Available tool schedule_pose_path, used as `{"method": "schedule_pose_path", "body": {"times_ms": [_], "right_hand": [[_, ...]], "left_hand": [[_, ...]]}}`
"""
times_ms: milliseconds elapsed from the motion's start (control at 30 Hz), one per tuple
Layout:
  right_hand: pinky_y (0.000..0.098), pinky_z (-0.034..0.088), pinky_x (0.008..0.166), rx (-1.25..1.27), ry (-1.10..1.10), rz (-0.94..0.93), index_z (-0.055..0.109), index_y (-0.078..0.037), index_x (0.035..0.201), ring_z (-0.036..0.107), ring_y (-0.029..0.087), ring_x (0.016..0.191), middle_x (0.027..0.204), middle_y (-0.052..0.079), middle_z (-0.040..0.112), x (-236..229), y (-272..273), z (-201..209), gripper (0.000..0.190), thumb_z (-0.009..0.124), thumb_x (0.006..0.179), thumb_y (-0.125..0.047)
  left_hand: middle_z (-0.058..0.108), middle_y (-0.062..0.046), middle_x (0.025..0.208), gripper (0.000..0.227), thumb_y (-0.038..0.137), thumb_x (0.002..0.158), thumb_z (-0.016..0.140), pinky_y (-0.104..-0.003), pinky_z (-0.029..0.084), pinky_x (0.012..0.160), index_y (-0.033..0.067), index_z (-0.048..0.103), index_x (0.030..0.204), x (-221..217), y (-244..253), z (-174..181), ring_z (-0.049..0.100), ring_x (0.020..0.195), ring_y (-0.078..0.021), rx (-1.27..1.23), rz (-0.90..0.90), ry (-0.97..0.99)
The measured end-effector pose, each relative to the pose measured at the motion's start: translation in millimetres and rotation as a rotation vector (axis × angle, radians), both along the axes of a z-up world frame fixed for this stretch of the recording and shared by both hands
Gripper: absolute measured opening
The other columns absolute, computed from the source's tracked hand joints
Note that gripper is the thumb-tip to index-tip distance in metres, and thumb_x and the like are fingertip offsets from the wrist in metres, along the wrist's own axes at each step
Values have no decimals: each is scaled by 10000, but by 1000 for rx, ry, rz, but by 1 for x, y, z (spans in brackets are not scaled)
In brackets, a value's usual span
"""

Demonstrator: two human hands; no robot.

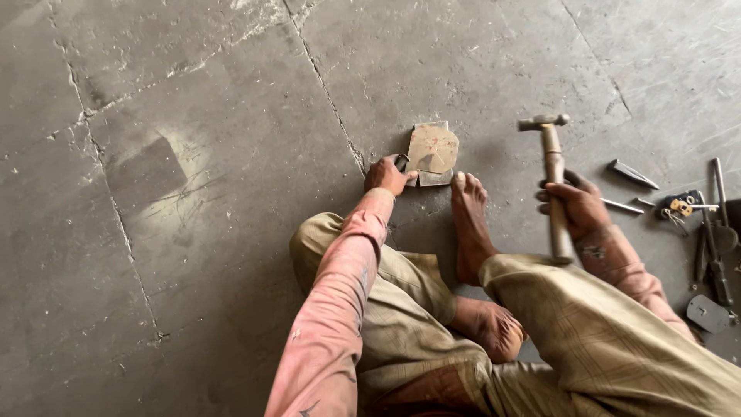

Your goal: The person sits on the floor and uses a hammer and punch to mark and shape metal pieces. They repeatedly position a punch on a metal sheet and strike it with a hammer, then inspect the results and adjust the pieces.

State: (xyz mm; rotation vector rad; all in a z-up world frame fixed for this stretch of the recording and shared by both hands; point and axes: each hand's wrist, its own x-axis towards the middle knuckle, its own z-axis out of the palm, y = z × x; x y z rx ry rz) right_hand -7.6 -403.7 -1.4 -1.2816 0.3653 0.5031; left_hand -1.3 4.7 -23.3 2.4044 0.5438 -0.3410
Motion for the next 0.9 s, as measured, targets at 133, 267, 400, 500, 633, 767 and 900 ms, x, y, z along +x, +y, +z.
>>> {"method": "schedule_pose_path", "body": {"times_ms": [133, 267, 400, 500, 633, 767, 900], "right_hand": [[333, 575, 664, 34, 90, -26, 450, 47, 1518, 659, 200, 856, 1130, 147, 673, 13, -32, -28, 525, 545, 1009, -36], [359, 560, 647, 137, 119, -28, 452, 3, 1448, 635, 203, 817, 1106, 132, 654, -7, -45, -59, 455, 547, 1009, -67], [363, 544, 671, 301, 169, -64, 478, -15, 1455, 632, 204, 837, 1093, 123, 647, -14, -39, -68, 459, 586, 1015, -90], [358, 535, 683, 316, 201, -69, 478, -20, 1481, 624, 198, 843, 1081, 113, 641, -26, -32, -65, 480, 589, 1019, -96], [363, 530, 673, 318, 190, -74, 473, -9, 1494, 617, 203, 825, 1062, 122, 644, -22, -23, -61, 492, 574, 1022, -102], [361, 526, 681, 293, 226, -91, 466, -12, 1505, 614, 194, 830, 1062, 115, 644, -25, -18, -60, 494, 565, 1030, -110], [368, 523, 676, 307, 214, -89, 462, -8, 1507, 604, 198, 813, 1056, 123, 640, -24, -14, -59, 499, 564, 1029, -110]], "left_hand": [[737, -78, 1174, 512, 380, 776, 865, -429, 579, 861, 329, 717, 1263, 16, 17, -13, 708, 1048, -307, 4, -91, 26], [744, -67, 1171, 490, 346, 819, 838, -437, 565, 881, 357, 698, 1289, 20, 28, -7, 708, 1058, -293, 75, -209, 99], [749, -61, 1169, 506, 321, 819, 837, -428, 570, 882, 362, 688, 1301, 28, 27, 13, 714, 1050, -289, 54, -213, 166], [750, -50, 1169, 518, 324, 813, 831, -426, 575, 869, 366, 681, 1307, 24, 24, 25, 718, 1036, -288, 45, -199, 202], [751, -69, 1152, 514, 351, 807, 838, -430, 570, 873, 363, 693, 1300, 32, 26, 33, 717, 1038, -292, 68, -223, 213], [768, -101, 1076, 428, 407, 823, 824, -426, 574, 824, 258, 742, 1216, 29, 25, 23, 725, 971, -287, -12, -212, 160], [749, -127, 945, 318, 426, 1009, 705, -427, 599, 768, 111, 701, 1057, 43, 20, 9, 728, 854, -260, -201, 18, 11]]}}
